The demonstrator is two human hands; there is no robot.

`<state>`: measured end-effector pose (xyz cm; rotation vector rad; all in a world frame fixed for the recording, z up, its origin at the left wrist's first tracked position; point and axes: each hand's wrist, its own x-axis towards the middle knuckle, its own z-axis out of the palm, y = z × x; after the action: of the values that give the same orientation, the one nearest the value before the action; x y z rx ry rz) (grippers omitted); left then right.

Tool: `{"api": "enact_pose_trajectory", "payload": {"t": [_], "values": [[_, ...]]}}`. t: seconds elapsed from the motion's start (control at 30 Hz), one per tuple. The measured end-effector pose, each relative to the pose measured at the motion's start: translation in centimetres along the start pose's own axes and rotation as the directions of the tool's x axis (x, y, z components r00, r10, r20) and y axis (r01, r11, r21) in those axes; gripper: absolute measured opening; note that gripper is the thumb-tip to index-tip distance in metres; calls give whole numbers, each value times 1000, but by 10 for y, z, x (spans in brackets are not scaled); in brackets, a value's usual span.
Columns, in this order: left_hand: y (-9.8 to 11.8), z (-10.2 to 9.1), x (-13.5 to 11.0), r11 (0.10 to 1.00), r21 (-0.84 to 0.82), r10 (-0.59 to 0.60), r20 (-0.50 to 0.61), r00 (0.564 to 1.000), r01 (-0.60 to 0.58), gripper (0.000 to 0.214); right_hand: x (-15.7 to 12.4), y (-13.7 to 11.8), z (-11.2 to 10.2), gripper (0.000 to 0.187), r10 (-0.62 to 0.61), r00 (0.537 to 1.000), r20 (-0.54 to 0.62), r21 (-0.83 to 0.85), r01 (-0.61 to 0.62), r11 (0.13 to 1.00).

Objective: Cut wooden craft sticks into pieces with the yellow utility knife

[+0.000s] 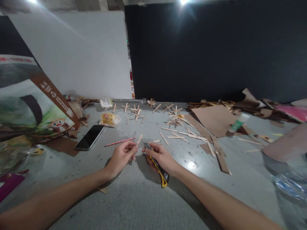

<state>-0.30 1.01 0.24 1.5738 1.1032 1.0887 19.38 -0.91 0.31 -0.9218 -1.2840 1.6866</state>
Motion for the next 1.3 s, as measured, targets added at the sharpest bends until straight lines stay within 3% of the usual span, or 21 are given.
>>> {"api": "enact_pose_trajectory", "payload": {"t": [0.1, 0.23, 0.33, 0.53, 0.8, 1.0, 1.2, 1.3], "values": [[1, 0, 0, 1000, 12, -2, 7, 1000, 2, 42, 0, 1, 0, 46, -18, 1000, -25, 7, 18, 1000], [5, 1, -5, 997, 61, 39, 40, 998, -42, 38, 2, 2, 0, 55, -111, 974, -197, 25, 118, 993], [9, 3, -8, 991, 94, 83, 112, 990, -94, 31, 2, 3, 0, 54, -119, 961, -250, 4, 124, 992], [10, 4, -10, 991, 106, 63, 151, 987, -79, 26, 2, 5, 1, 51, -117, 963, -241, -39, 111, 993], [5, 2, -6, 999, 16, -32, 48, 998, 31, 36, -2, 2, 4, 51, -110, 977, -182, -69, 99, 993], [5, 4, -7, 1000, -23, 3, 50, 999, -2, 41, -2, 3, 4, 52, -84, 992, -95, -92, 75, 993], [-4, 5, 2, 973, -220, -74, -49, 996, 62, 51, -2, 3, 4, 52, -92, 989, -116, -100, 81, 992], [-3, 4, 5, 932, -350, -98, 7, 995, 94, 52, -2, 3, 4, 51, -112, 979, -172, -86, 98, 991]]}}
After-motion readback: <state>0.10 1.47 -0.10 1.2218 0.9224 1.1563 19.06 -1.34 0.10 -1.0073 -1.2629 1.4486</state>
